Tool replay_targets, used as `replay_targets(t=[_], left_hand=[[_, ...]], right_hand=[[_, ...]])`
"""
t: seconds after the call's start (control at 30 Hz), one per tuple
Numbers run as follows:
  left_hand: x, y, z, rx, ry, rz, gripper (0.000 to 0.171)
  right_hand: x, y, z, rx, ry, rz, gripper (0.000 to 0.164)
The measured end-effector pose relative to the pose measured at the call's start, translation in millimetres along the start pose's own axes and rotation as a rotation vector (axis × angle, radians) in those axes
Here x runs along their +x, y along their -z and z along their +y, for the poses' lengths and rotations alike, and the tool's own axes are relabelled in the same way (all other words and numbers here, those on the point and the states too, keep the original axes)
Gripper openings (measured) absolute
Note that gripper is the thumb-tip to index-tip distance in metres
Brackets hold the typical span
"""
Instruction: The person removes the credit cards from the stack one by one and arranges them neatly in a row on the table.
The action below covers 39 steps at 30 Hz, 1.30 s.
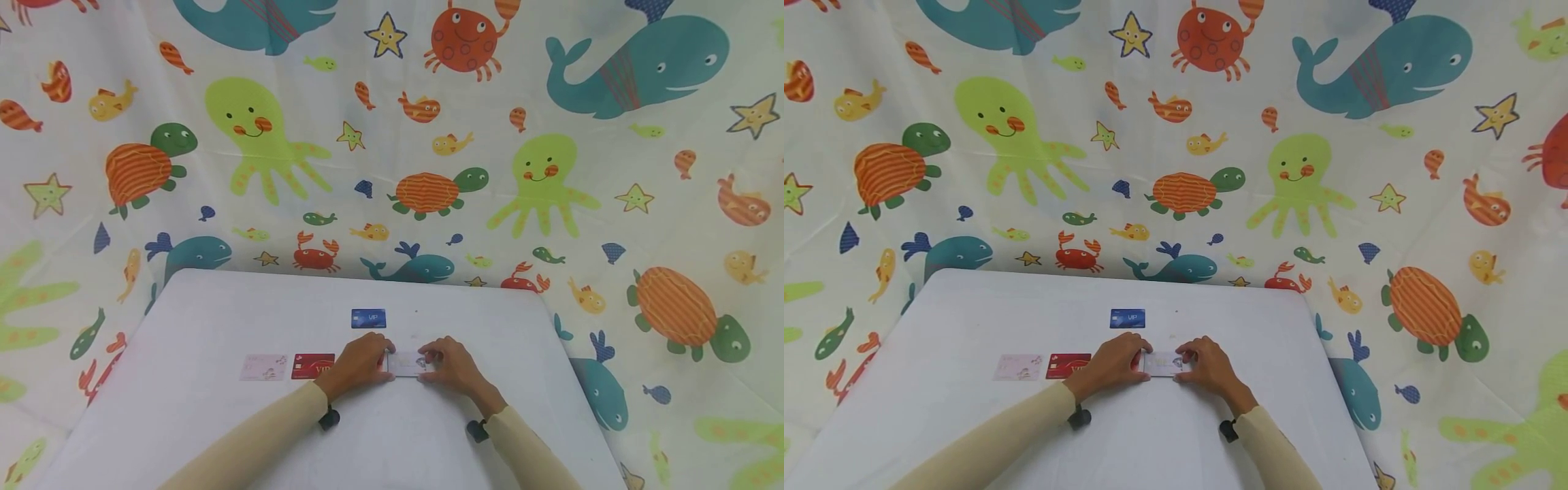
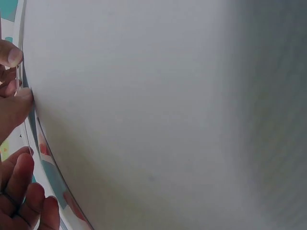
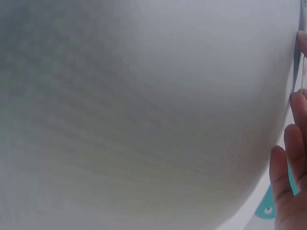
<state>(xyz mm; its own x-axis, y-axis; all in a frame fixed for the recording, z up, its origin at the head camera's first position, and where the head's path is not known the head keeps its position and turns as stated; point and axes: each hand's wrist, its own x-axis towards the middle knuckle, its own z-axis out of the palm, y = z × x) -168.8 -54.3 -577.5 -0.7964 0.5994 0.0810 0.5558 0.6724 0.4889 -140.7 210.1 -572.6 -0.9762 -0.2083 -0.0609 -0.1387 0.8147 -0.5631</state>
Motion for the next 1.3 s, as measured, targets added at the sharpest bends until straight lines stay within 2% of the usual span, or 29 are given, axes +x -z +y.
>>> replay_targets(t=[0.4, 0.9, 1.3], left_hand=[[-0.5, -1.9, -1.8, 0.004, 0.015, -0.001, 0.053], [-1.9, -2.8, -4.7, 0.029, -0.007, 0.006, 0.058], [-7.2, 5.2, -4.3, 0.021, -0.012, 0.021, 0.056]], right_hand=[[2.6, 0.4, -2.9, -0.023, 0.013, -0.017, 0.047], [2.0, -0.2, -3.0, -0.032, -0.001, -0.013, 0.047], [5.6, -4.2, -3.8, -0.016, -0.036, 0.068, 0.042]])
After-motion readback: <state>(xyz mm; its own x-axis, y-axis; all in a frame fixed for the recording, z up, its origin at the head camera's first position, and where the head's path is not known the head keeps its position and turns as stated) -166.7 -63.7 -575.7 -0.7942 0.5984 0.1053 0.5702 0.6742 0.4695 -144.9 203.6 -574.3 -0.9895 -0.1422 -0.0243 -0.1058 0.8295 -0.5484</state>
